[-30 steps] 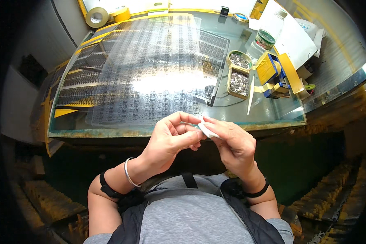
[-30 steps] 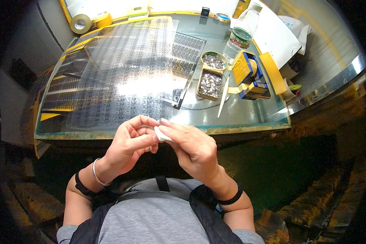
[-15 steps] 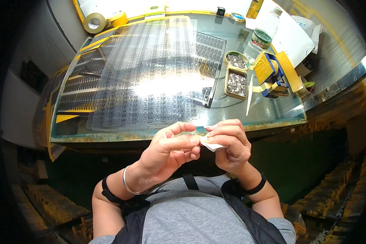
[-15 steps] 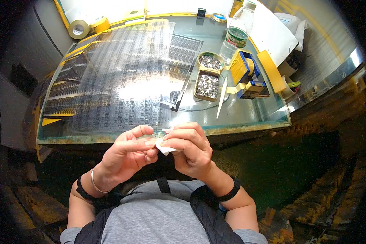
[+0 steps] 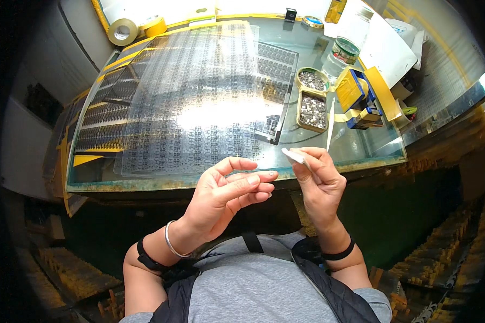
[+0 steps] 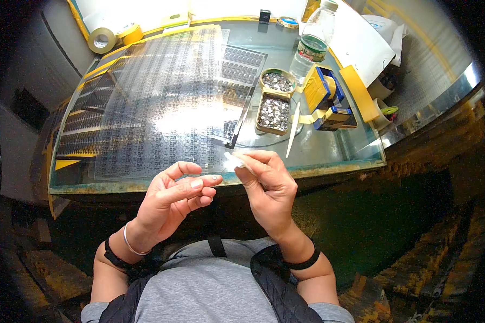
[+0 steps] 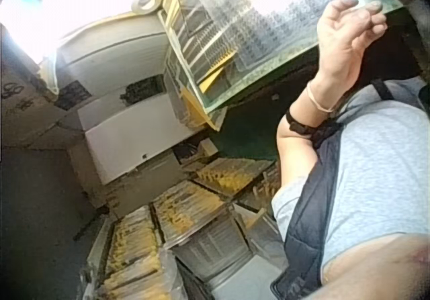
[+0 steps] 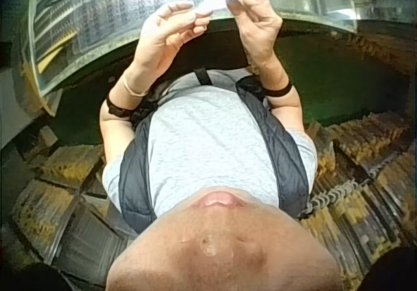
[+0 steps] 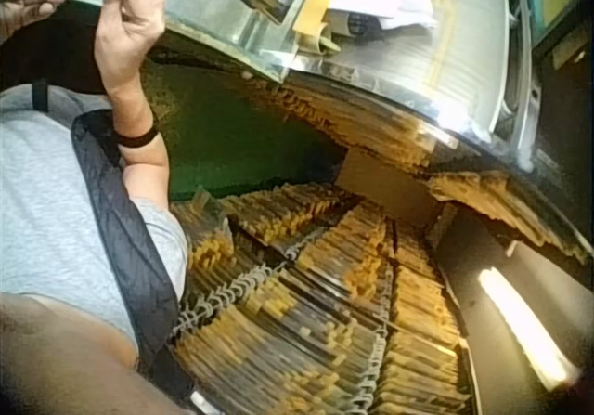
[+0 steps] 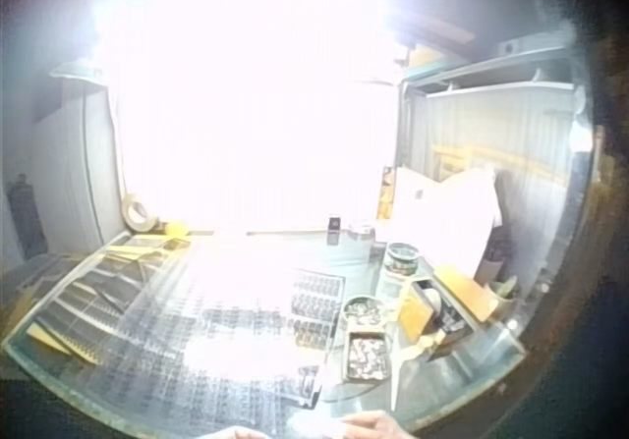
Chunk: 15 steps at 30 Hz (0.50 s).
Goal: The person is carefully aligning and assembling small metal components onto a larger metal sheet using a small brush-like tool.
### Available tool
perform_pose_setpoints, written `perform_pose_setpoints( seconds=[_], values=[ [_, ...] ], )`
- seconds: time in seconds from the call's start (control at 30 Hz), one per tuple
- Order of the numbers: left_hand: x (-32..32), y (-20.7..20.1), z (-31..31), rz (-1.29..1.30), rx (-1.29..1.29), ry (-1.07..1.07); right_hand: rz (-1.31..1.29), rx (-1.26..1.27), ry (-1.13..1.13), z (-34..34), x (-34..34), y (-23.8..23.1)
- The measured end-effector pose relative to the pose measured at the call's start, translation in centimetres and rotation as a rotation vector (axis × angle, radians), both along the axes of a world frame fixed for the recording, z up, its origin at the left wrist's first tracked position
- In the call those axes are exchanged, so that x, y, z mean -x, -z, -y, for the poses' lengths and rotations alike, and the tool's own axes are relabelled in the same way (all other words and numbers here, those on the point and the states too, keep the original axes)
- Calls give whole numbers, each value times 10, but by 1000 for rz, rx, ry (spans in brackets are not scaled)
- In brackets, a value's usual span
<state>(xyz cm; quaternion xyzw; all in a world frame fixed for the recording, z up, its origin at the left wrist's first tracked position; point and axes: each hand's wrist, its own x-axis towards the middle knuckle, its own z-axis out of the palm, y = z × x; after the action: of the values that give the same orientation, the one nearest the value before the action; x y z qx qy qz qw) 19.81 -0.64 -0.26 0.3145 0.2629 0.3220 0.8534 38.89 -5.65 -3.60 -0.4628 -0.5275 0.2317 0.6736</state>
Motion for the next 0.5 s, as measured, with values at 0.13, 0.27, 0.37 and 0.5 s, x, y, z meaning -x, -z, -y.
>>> perform_pose_setpoints(
  seconds=[0.13, 0.27, 0.37, 0.5],
  values=[
    [-2, -4, 2, -11, 4, -23, 324, -32, 36, 4, 4, -15],
    [3, 2, 1, -11, -66, 23, 506, -117, -20, 2, 5, -15],
    [8, -3, 0, 26, -1, 48, 684, -239, 16, 0, -1, -19],
    [7, -5, 2, 75, 129, 59, 645, -392, 71, -3, 1, -9]
  ],
)
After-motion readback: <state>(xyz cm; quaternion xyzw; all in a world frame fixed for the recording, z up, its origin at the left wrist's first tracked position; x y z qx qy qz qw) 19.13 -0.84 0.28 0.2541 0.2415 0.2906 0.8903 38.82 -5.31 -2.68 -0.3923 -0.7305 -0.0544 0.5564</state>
